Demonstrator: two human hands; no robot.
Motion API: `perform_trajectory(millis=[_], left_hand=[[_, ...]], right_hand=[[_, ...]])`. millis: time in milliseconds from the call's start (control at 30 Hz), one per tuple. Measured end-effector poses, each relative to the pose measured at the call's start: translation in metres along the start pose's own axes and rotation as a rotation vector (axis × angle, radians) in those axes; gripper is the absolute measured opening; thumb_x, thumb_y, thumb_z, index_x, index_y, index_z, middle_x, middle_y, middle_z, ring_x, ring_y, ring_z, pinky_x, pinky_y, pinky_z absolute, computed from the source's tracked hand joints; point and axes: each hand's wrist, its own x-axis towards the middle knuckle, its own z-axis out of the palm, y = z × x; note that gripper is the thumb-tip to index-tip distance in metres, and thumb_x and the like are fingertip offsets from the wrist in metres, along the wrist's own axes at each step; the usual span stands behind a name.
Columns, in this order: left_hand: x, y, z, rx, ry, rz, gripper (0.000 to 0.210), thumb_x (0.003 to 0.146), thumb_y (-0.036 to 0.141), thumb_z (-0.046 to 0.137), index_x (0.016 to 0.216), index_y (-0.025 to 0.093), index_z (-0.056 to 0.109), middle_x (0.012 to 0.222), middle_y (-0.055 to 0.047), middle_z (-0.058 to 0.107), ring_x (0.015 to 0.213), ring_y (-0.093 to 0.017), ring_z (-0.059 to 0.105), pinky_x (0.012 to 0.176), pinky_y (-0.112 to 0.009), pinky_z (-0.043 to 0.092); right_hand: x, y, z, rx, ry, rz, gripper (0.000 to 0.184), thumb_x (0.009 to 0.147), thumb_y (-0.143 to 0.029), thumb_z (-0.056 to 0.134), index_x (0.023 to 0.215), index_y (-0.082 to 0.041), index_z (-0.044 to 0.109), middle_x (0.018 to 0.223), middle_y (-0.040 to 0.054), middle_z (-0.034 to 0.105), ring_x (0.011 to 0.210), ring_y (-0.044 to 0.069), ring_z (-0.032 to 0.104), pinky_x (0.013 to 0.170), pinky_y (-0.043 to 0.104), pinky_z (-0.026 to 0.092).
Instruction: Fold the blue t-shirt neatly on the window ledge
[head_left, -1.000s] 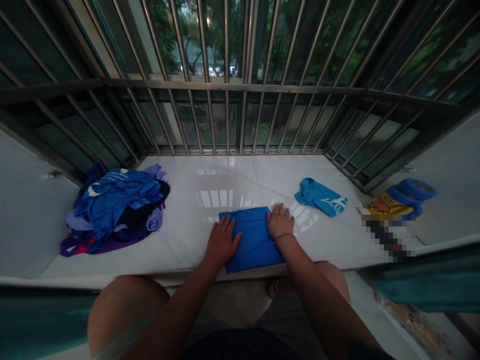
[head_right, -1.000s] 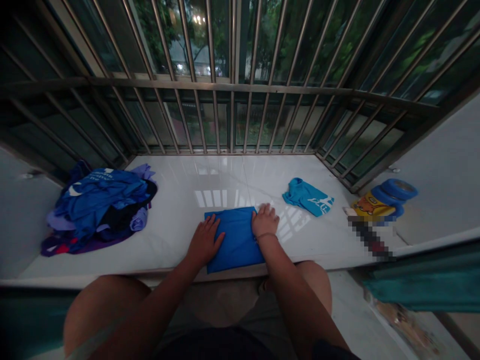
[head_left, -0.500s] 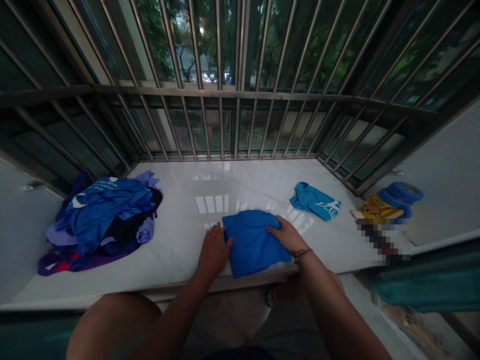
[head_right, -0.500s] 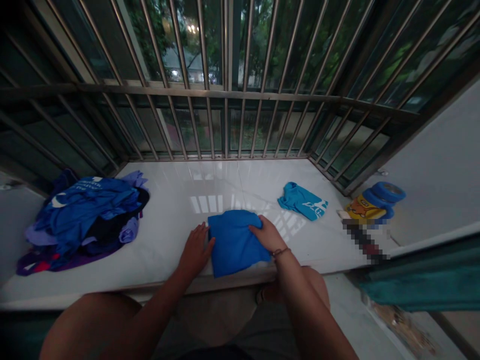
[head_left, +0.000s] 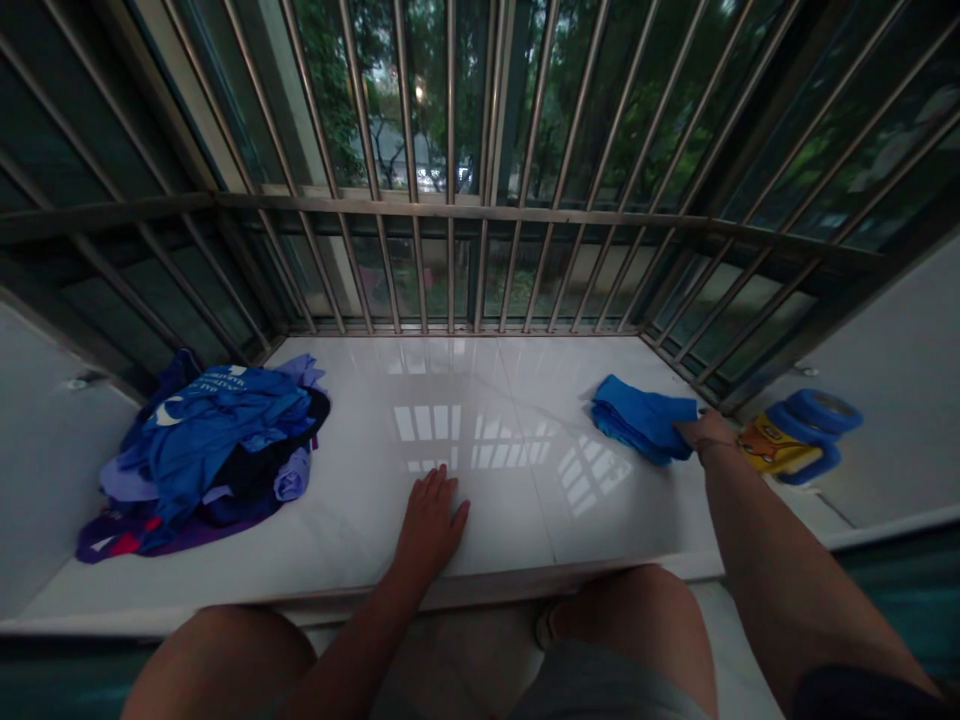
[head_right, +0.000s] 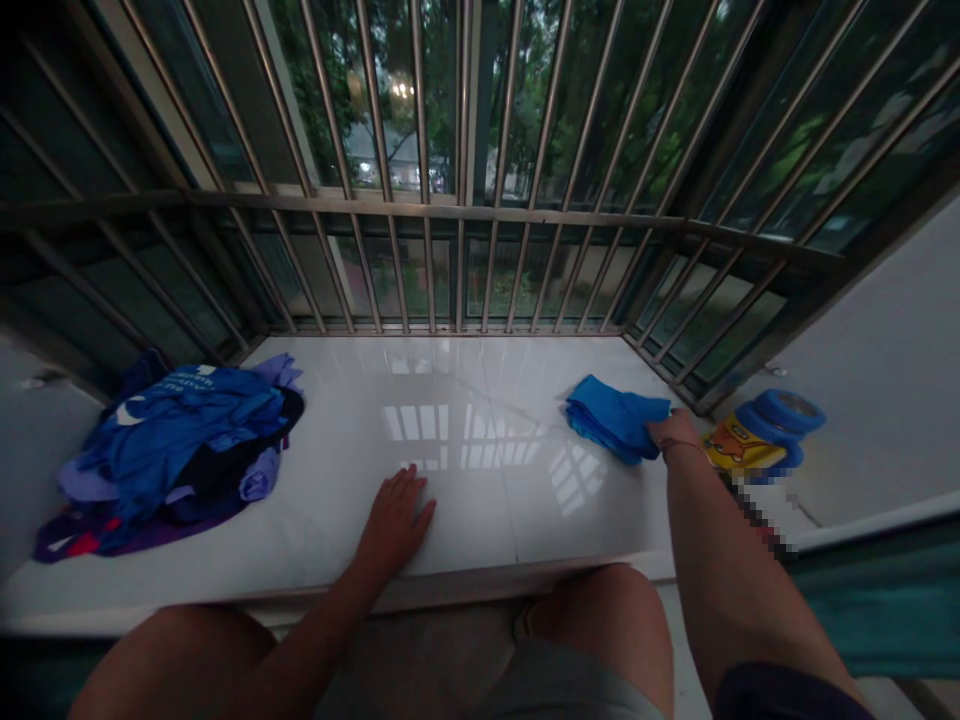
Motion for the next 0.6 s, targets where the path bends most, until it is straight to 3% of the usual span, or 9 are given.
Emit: perform_trajectory(millis=[100, 200, 333, 433, 500, 600], left_hand=[[-0.001, -0.001, 0.003, 0.002, 0.022, -0.003, 0.044, 0.112, 0.039, 0.055, 0.145, 0.018, 0.075, 0.169, -0.021, 0.064, 0.159, -0.039, 0.06, 0.135, -0.066, 0.045], [-0.002, -0.002, 0.008, 0.015, 0.034, 0.008, 0.043, 0.112, 0.038, 0.056, 0.144, 0.017, 0.075, 0.168, -0.022, 0.065, 0.157, -0.039, 0.062, 0.134, -0.065, 0.047], [-0.002, -0.003, 0.011, 0.031, 0.053, 0.012, 0.042, 0.112, 0.038, 0.056, 0.143, 0.018, 0.076, 0.168, -0.02, 0.065, 0.157, -0.039, 0.062, 0.133, -0.065, 0.048], [-0.001, -0.001, 0.01, 0.037, 0.061, 0.02, 0.044, 0.112, 0.037, 0.055, 0.145, 0.016, 0.075, 0.168, -0.021, 0.064, 0.157, -0.039, 0.062, 0.133, -0.065, 0.047], [-0.001, 0.0, 0.009, 0.028, 0.056, 0.022, 0.043, 0.112, 0.037, 0.054, 0.144, 0.016, 0.074, 0.167, -0.022, 0.065, 0.156, -0.039, 0.062, 0.133, -0.066, 0.048], [-0.001, 0.002, 0.006, 0.001, 0.044, 0.01, 0.042, 0.112, 0.036, 0.054, 0.144, 0.018, 0.074, 0.167, -0.021, 0.066, 0.157, -0.038, 0.062, 0.133, -0.067, 0.047]], right_hand=[[-0.02, 0.021, 0.015, 0.005, -0.082, 0.144, 0.072, 0.104, -0.041, 0.066, 0.151, 0.014, 0.059, 0.134, 0.0492, 0.068, 0.128, 0.048, 0.076, 0.097, 0.053, 0.055], [-0.054, 0.032, 0.037, 0.028, -0.05, 0.151, 0.084, 0.101, -0.044, 0.067, 0.164, 0.008, 0.048, 0.15, 0.0487, 0.059, 0.138, 0.051, 0.068, 0.108, 0.062, 0.053], [-0.133, 0.041, 0.073, 0.04, 0.083, -0.186, 0.079, 0.106, -0.055, 0.051, 0.166, -0.003, 0.047, 0.16, 0.0373, 0.056, 0.148, 0.049, 0.059, 0.121, 0.064, 0.049], [-0.202, 0.046, 0.097, 0.021, 0.037, -0.425, 0.073, 0.11, -0.057, 0.043, 0.165, -0.01, 0.052, 0.159, 0.0286, 0.063, 0.151, 0.041, 0.059, 0.126, 0.058, 0.049], [-0.236, 0.046, 0.106, -0.034, -0.01, -0.462, 0.069, 0.111, -0.056, 0.038, 0.161, -0.013, 0.06, 0.162, 0.0265, 0.064, 0.154, 0.041, 0.059, 0.128, 0.061, 0.047], [-0.257, 0.042, 0.107, -0.117, -0.053, -0.438, 0.067, 0.112, -0.051, 0.031, 0.157, -0.02, 0.069, 0.172, 0.0183, 0.06, 0.161, 0.04, 0.053, 0.133, 0.066, 0.039]])
